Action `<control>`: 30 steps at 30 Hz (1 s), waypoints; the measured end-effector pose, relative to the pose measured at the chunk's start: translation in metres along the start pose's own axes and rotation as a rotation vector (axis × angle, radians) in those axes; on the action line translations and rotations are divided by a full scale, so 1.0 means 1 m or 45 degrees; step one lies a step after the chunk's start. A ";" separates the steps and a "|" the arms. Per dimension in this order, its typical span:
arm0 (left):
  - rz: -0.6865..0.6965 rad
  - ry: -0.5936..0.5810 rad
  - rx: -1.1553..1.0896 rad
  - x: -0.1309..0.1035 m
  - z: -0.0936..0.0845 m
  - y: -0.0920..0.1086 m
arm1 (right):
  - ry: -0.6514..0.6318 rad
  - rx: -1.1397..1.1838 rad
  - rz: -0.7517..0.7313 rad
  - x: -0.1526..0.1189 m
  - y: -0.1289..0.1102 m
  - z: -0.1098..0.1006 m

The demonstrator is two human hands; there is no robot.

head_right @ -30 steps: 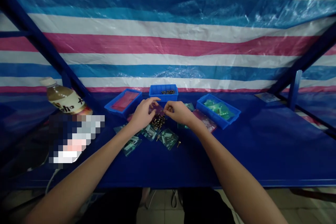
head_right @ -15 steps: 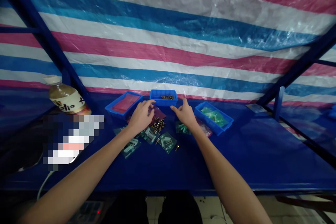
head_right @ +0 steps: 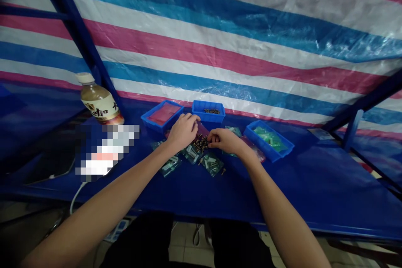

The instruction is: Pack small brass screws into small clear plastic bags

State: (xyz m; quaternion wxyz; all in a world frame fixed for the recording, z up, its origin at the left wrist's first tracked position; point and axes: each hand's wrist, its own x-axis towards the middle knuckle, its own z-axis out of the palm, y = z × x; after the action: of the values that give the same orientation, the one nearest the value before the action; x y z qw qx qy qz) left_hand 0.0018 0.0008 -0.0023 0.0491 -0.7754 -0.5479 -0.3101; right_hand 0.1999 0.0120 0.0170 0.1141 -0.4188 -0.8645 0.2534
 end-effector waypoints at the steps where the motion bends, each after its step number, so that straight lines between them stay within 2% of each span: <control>1: 0.000 -0.006 -0.003 0.000 -0.001 0.000 | 0.007 -0.015 -0.010 0.000 -0.001 0.001; 5: 0.014 -0.025 -0.011 0.000 -0.002 0.001 | 0.077 -0.115 -0.026 0.001 0.000 0.002; 10: 0.056 -0.025 -0.123 0.001 -0.001 0.005 | 0.366 -0.188 -0.043 0.003 -0.003 -0.001; 13: 0.084 -0.105 -0.318 0.003 -0.002 0.009 | 0.485 -0.175 -0.101 0.002 -0.011 0.000; 17: -0.010 -0.273 -0.601 0.005 -0.005 0.008 | 0.503 -0.199 -0.198 0.001 -0.018 0.003; 23: -0.088 -0.342 -0.903 0.009 -0.009 0.000 | 0.548 -0.173 -0.296 0.000 -0.016 -0.001; 30: -0.080 -0.207 -0.660 0.010 -0.006 -0.001 | 0.493 -0.237 -0.229 0.001 -0.010 0.002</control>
State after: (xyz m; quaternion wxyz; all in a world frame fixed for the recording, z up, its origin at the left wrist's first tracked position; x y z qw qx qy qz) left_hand 0.0007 0.0064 0.0078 -0.2048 -0.7670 -0.4761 -0.3782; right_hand 0.1918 0.0071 0.0210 0.2608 -0.3896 -0.8800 0.0765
